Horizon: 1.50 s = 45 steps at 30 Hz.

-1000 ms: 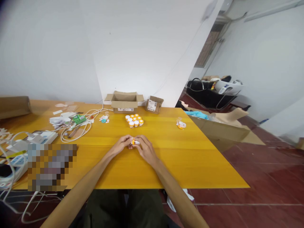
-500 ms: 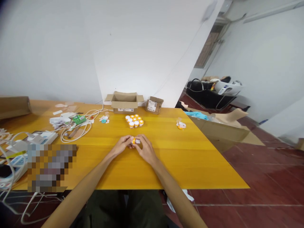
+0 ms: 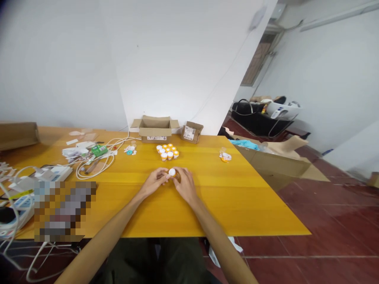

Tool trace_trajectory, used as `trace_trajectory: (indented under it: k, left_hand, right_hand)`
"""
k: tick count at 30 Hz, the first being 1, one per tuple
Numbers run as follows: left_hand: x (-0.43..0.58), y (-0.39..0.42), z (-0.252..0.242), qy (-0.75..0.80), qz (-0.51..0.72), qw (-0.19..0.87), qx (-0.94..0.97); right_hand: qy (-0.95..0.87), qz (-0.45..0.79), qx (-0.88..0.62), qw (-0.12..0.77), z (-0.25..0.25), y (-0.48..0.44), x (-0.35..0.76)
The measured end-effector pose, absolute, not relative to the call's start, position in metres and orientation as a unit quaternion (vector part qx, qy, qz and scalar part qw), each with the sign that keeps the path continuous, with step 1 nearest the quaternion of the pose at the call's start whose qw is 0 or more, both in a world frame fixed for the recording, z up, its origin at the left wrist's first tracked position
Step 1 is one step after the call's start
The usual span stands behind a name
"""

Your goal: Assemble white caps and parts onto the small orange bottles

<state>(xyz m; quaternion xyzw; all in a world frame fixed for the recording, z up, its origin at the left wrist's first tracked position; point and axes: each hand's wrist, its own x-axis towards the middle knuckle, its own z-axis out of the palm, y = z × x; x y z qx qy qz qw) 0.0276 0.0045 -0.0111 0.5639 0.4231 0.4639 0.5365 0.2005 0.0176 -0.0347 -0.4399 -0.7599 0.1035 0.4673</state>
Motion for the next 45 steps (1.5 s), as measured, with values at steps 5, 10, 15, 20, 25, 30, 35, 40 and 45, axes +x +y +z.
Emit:
trace_trajectory:
  k: [5, 10, 15, 20, 25, 30, 35, 40, 45]
  left_hand:
    - [0.027, 0.008, -0.017, 0.441, 0.468, 0.510, 0.571]
    - [0.024, 0.010, -0.017, 0.443, 0.475, 0.476, 0.593]
    - [0.019, 0.013, -0.016, 0.463, 0.490, 0.438, 0.594]
    - [0.018, 0.017, -0.018, 0.471, 0.501, 0.427, 0.587]
    - [0.019, 0.017, -0.019, 0.473, 0.499, 0.433, 0.583]
    - [0.019, 0.017, -0.018, 0.473, 0.497, 0.430, 0.587]
    - [0.020, 0.015, -0.016, 0.474, 0.499, 0.429, 0.585]
    - [0.022, 0.014, -0.015, 0.473, 0.497, 0.426, 0.590]
    - [0.022, 0.014, -0.015, 0.471, 0.488, 0.416, 0.605]
  right_hand:
    - [-0.674, 0.193, -0.485, 0.523, -0.045, 0.055, 0.227]
    - [-0.634, 0.193, -0.511, 0.547, -0.043, 0.107, 0.250]
    - [-0.626, 0.199, -0.539, 0.527, -0.037, 0.147, 0.243]
    - [-0.628, 0.233, -0.527, 0.522, -0.035, 0.173, 0.222]
    - [-0.625, 0.260, -0.515, 0.526, -0.036, 0.191, 0.208]
    - [-0.623, 0.288, -0.499, 0.530, -0.039, 0.192, 0.205]
    - [-0.616, 0.292, -0.505, 0.529, -0.045, 0.175, 0.228]
    - [-0.642, 0.180, -0.536, 0.518, -0.048, 0.147, 0.285]
    - [-0.633, -0.013, -0.580, 0.512, -0.033, 0.124, 0.341]
